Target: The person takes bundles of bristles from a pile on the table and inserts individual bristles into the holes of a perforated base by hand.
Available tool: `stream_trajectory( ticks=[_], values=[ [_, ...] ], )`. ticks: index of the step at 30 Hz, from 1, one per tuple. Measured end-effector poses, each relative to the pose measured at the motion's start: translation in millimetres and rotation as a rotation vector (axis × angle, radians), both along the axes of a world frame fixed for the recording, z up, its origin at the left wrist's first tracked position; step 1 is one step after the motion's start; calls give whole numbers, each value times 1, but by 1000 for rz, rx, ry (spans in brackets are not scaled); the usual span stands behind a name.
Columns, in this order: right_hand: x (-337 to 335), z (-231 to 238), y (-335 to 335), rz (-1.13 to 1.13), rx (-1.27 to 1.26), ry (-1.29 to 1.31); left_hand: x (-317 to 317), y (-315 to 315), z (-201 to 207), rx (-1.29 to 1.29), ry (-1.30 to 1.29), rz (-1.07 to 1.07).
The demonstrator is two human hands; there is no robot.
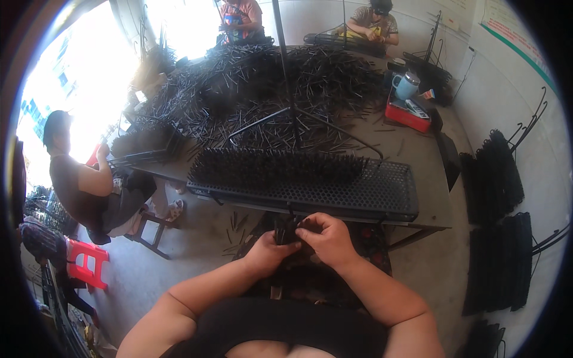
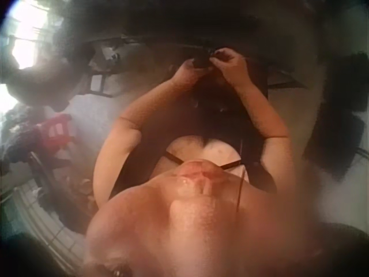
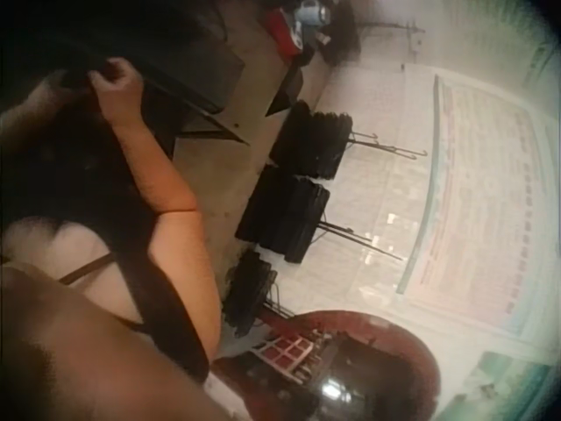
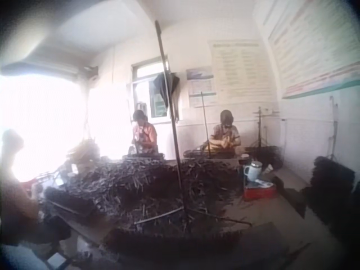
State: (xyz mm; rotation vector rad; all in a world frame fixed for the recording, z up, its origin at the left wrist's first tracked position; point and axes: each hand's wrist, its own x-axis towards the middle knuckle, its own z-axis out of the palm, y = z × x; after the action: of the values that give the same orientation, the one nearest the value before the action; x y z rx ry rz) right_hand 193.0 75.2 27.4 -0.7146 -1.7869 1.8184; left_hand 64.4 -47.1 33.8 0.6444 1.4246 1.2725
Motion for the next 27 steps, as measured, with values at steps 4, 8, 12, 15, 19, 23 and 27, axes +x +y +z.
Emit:
stream_trajectory(
  ticks=[4,8,12,15,19,23,27],
  values=[
    [5,10,-3,75,-82,29,-1,-5,-3,-40,-79,-113],
    [7,-2,0,40,-32,19,6,-2,-7,26,-17,-25],
    [5,0,1,-56,-189,74,6,-1,-16,38,15,67],
    [5,14,4,4,-362,81,0,-5,-12,11,-257,26],
    [9,7,7,69,-434,114,0,-4,-6,8,-559,-93],
    [10,-3,3,-9,-278,70,10,-1,-7,14,-341,20],
    [2,7,-1,-140,35,-7,12,4,-20,-9,-292,176]
  ],
)
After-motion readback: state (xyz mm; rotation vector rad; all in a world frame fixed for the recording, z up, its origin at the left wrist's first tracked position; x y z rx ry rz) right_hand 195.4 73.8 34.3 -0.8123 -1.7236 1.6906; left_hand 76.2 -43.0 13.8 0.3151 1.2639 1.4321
